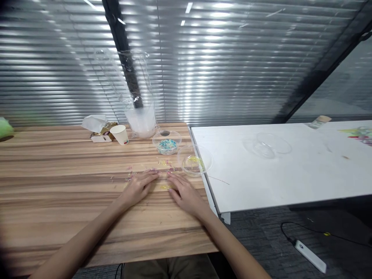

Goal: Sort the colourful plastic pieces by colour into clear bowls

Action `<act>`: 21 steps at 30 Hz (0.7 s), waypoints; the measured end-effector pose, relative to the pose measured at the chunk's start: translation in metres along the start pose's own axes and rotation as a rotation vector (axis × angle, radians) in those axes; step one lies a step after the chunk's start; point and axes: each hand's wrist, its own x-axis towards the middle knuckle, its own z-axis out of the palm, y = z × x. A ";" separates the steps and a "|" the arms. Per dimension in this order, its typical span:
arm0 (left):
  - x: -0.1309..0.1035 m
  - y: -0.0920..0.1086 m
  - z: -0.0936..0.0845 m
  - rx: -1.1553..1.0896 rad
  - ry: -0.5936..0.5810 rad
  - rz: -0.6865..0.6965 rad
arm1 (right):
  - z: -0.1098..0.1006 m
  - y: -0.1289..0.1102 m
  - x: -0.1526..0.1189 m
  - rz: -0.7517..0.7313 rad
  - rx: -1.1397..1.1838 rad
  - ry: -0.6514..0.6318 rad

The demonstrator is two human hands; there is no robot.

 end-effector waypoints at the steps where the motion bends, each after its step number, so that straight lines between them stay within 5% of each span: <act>1: 0.000 0.001 0.000 -0.003 -0.011 0.017 | 0.000 0.000 0.000 -0.008 -0.013 -0.009; 21: 0.002 0.006 0.000 -0.081 -0.061 0.100 | 0.005 0.002 -0.002 -0.024 -0.123 -0.047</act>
